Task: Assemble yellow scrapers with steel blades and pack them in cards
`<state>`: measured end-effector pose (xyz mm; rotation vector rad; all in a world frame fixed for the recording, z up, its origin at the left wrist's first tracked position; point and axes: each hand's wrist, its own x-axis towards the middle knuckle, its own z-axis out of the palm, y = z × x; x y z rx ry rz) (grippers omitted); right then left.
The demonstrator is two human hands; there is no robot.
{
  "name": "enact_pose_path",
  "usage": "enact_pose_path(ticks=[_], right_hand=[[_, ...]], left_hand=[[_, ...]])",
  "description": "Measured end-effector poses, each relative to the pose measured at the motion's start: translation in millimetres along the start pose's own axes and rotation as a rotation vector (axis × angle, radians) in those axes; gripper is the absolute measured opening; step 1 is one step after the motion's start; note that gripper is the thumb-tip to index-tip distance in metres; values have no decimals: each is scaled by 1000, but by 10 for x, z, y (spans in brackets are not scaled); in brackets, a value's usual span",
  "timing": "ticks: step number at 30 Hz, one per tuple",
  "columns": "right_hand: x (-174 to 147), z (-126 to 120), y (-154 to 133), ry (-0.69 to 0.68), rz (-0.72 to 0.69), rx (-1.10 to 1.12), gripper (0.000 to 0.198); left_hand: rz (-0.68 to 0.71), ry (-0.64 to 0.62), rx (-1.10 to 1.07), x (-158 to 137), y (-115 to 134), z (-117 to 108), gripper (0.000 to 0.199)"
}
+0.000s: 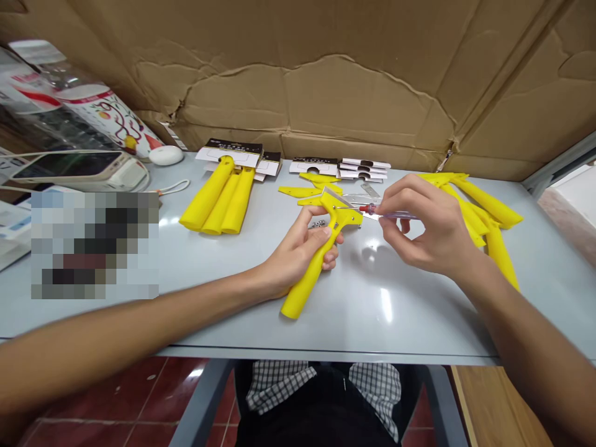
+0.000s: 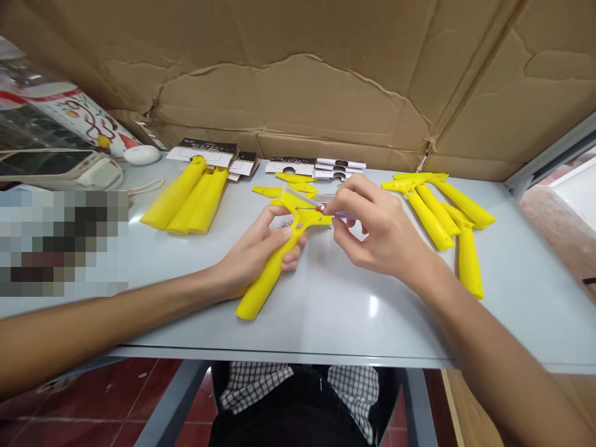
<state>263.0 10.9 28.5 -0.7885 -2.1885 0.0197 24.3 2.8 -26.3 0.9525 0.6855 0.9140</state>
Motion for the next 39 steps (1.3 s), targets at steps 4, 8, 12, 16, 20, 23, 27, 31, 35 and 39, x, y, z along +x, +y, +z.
enact_pose_path(ticks=[4, 8, 12, 16, 20, 23, 27, 31, 35, 39], right_hand=[[-15, -11, -14, 25, 78, -64, 5], [-33, -14, -3, 36, 213, -166, 15], [-13, -15, -7, 28, 165, -139, 10], [21, -22, -26, 42, 65, -82, 11], [12, -13, -10, 74, 85, -126, 14], [-15, 7, 9, 88, 121, -188, 17], [-41, 16, -5, 81, 171, -155, 10], [-46, 14, -26, 34, 185, -111, 10], [-43, 30, -10, 67, 173, -186, 13], [-34, 24, -14, 94, 201, -214, 17]], left_hand=[[-2, -2, 18, -1, 2, -2, 28], [-2, 7, 22, 1, -3, 7, 30], [-8, 13, 17, 1, 0, 15, 31], [-14, 22, 15, -1, 10, 11, 30], [2, 8, 20, 3, 3, 3, 28], [7, -11, 7, 6, -10, -1, 28], [9, -23, 2, 4, -18, -9, 29], [4, -12, -3, 8, -17, -17, 28], [-2, 2, -4, 14, -17, -17, 27], [7, -25, 3, 5, -19, -9, 28]])
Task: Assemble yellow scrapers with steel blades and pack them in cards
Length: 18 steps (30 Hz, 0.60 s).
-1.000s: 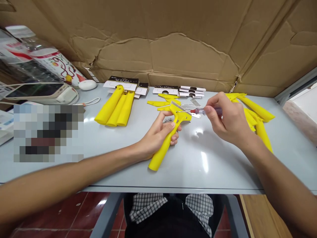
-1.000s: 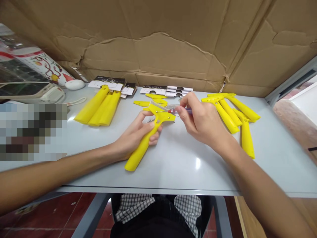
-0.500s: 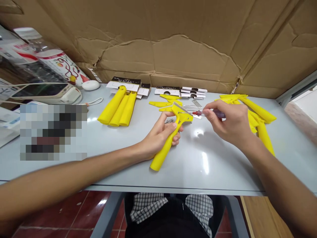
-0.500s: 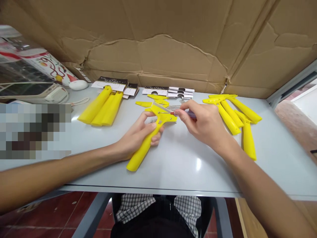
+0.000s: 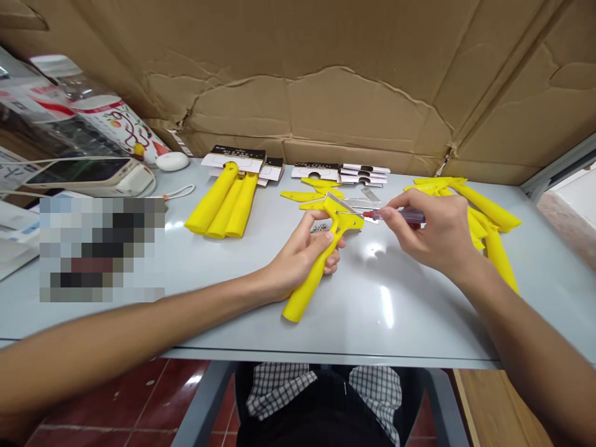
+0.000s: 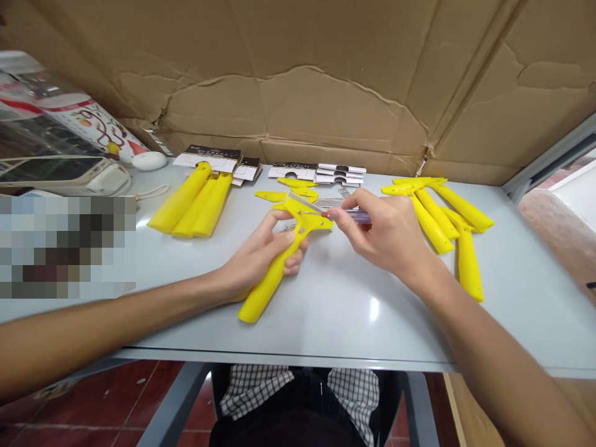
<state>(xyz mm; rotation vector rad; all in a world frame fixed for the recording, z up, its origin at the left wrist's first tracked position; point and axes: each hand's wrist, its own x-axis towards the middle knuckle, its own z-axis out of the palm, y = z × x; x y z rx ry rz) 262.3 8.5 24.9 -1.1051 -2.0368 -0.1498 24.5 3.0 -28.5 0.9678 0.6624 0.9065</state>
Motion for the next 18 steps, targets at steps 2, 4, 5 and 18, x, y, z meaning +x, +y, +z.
enact_pose_path(ticks=[2, 4, 5, 18], right_hand=[[2, -16, -12, -39, 7, 45, 13], [2, -28, -20, -74, 1, 75, 13], [1, -31, -20, -85, -3, 74, 11], [-13, 35, 44, -14, -9, -117, 35]], left_hand=[[1, 6, 0, -4, 1, 4, 28], [0, 21, -7, -4, 2, 7, 29], [-1, 28, -12, -2, 3, 8, 29], [-11, 32, -8, -3, 7, 12, 27]])
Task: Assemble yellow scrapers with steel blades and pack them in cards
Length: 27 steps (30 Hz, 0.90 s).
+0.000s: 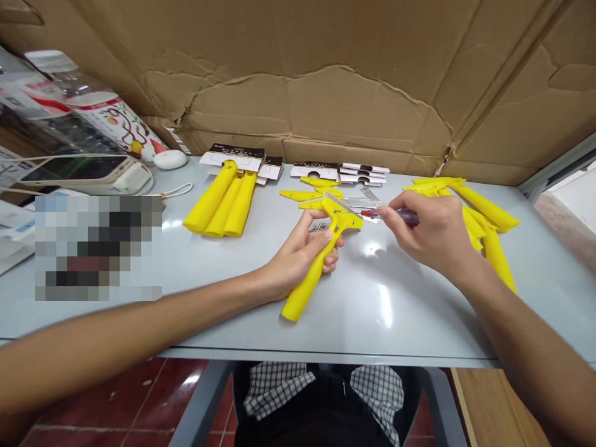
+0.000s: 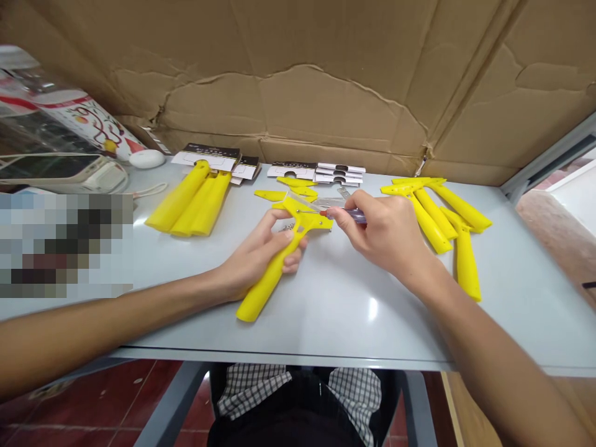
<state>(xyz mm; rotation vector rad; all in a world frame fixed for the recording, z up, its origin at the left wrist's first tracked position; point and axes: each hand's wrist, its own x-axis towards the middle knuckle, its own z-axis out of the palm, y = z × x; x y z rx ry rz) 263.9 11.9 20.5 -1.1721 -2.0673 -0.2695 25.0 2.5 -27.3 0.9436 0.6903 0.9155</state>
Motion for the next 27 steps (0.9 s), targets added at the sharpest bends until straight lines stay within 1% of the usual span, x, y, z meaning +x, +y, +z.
enact_pose_path(ticks=[2, 5, 8, 11, 14, 16, 18, 23, 25, 27], right_hand=[[-1, 10, -2, -10, 24, -15, 39], [-6, 18, -10, -25, 56, -30, 39], [-14, 14, -33, 0, 57, -81, 40], [-20, 6, -66, 15, 37, -145, 48], [-17, -8, -94, 34, 58, -162, 52], [-7, -29, -110, 46, 81, -129, 42], [4, -59, -123, 24, 76, -60, 24], [12, -101, -138, -94, -42, 110, 5], [5, -92, -133, -113, -52, 108, 8], [-1, -83, -122, -108, -30, 73, 14]], left_hand=[[0, 2, 1, 0, -1, 1, 26], [-4, 7, 4, 3, 0, 0, 26], [-13, -14, 8, 7, 7, -2, 27], [-17, -33, 23, 2, 12, 1, 28], [-1, -36, 45, -11, 8, 7, 29], [8, -33, 58, -19, 2, 9, 30], [13, -29, 66, -22, -4, 10, 31], [17, -4, 59, -11, -4, 10, 29], [6, 3, 49, -6, 1, 8, 28], [-2, -4, 46, -1, 4, 5, 29]])
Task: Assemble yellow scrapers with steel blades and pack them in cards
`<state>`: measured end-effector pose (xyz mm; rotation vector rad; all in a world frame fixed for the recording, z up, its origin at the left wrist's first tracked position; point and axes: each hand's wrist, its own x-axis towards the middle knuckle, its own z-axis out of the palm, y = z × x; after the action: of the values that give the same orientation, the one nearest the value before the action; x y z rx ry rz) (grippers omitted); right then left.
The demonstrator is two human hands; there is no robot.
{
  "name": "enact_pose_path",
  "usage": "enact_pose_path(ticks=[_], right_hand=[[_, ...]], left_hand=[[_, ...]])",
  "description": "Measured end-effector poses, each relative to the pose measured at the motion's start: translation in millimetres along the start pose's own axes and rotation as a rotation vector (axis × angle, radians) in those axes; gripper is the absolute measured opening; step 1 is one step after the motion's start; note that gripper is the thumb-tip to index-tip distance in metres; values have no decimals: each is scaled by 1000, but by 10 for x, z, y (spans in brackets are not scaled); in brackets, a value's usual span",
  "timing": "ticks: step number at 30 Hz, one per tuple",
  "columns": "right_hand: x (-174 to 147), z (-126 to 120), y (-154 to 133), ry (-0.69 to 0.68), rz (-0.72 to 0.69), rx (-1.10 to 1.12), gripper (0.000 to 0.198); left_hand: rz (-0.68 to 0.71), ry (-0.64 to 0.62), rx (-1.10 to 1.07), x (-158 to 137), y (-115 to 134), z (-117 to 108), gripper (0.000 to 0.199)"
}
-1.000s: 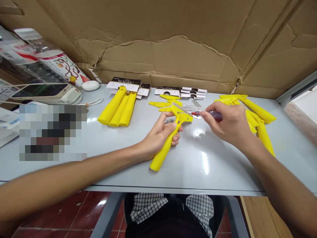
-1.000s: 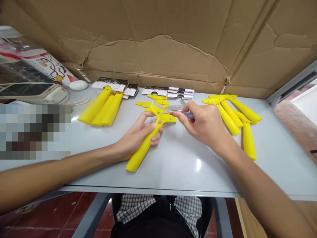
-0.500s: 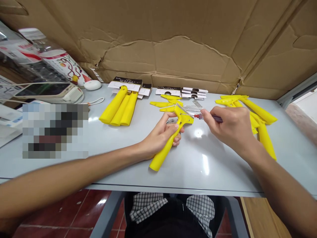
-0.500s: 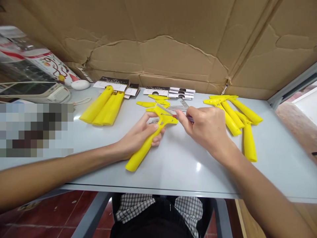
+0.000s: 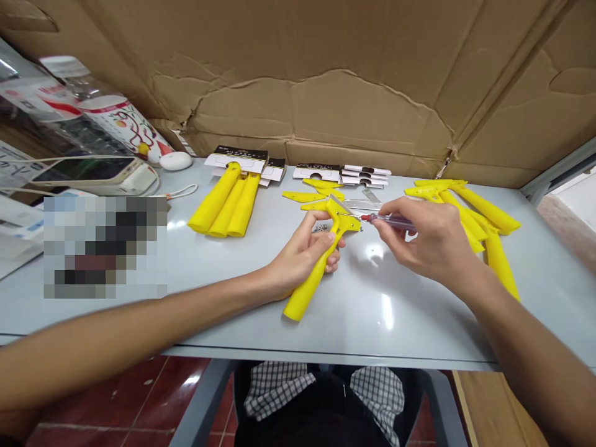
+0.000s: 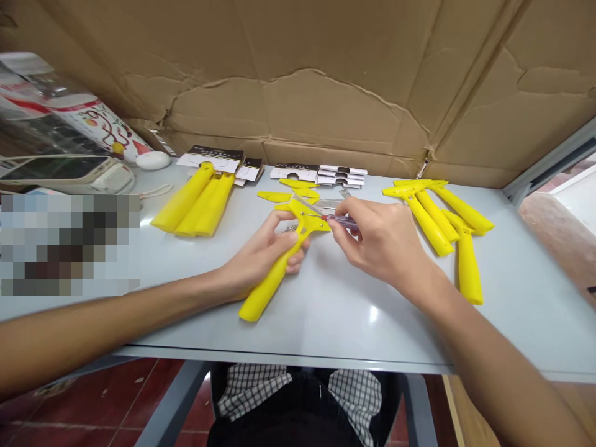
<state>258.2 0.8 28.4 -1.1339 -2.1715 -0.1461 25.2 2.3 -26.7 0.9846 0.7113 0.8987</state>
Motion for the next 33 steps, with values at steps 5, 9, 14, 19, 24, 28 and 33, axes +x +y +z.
enact_pose_path(ticks=[5, 9, 14, 19, 24, 28, 33], right_hand=[[6, -19, 58, -110, 61, -41, 18], [27, -30, 104, -321, 66, -17, 27], [54, -20, 127, -388, 79, 82, 13], [68, -13, 119, -334, 91, 162, 8], [62, 12, 154, -324, 123, 119, 13], [57, 20, 182, -458, 161, 42, 13], [41, 49, 187, -710, 186, -55, 16]], left_hand=[[-2, 23, -3, 9, -5, -13, 29], [17, 34, 2, 4, -18, -12, 29], [56, 36, 12, -23, -29, 11, 30], [86, 99, -3, -24, -22, 14, 30], [55, 94, -38, -12, 2, 19, 28], [26, 103, -67, -7, 34, 27, 26], [13, 89, -49, -14, 48, 28, 25]])
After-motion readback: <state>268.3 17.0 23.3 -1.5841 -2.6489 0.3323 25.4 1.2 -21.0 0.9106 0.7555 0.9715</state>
